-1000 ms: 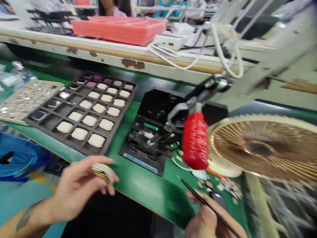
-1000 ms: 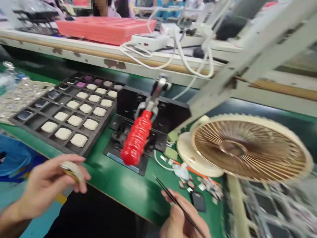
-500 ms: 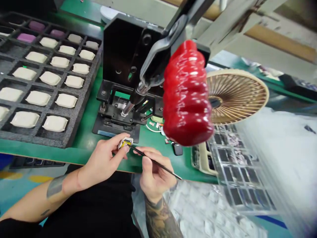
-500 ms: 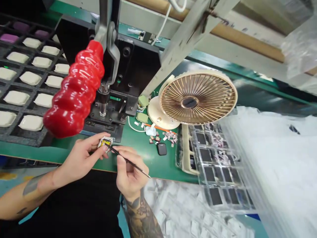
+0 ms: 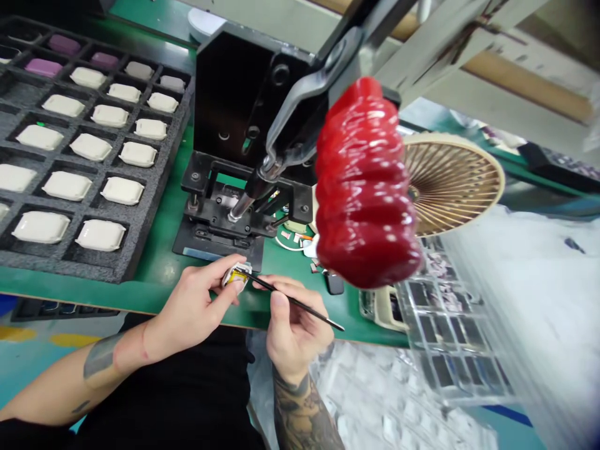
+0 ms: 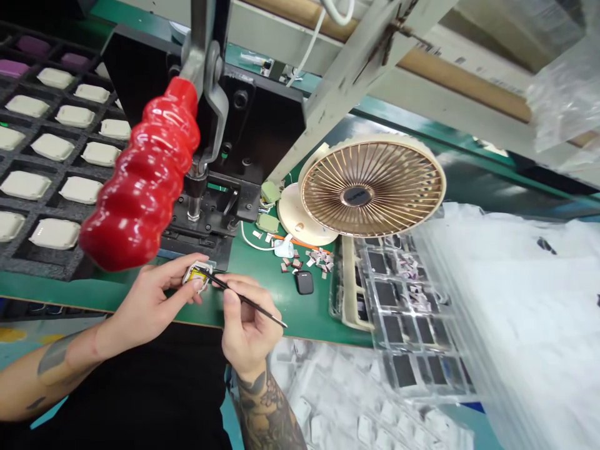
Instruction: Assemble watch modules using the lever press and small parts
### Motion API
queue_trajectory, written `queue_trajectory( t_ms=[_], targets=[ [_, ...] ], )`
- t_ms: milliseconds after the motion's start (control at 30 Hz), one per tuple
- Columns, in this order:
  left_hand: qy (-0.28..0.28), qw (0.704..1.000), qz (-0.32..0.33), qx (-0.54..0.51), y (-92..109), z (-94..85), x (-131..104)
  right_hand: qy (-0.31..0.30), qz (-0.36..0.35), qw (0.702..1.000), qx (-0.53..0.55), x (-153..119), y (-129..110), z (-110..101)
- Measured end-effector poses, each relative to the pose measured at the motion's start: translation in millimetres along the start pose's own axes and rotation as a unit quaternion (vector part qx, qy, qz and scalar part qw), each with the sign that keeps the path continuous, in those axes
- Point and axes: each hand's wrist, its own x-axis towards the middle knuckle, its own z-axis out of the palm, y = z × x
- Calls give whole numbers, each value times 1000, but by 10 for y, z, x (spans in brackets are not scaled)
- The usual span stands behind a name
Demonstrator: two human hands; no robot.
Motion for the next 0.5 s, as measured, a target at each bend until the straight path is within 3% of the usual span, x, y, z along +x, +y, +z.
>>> queue_trajectory(
  t_ms=[200,300,400,500],
  targets=[
    [-6,1000,-2,2,20,-17,-8,-22,83,994,66,41,15,-73],
    [5,1000,-3,-26,51,-9,-4,-49,74,990,112,46,12,-91],
    [36,996,-12,-85,76,8,6,28,12,994,108,39,14,-49],
    [51,989,-22,-140,82,12,12,95,13,993,64,31,31,-6]
  ],
)
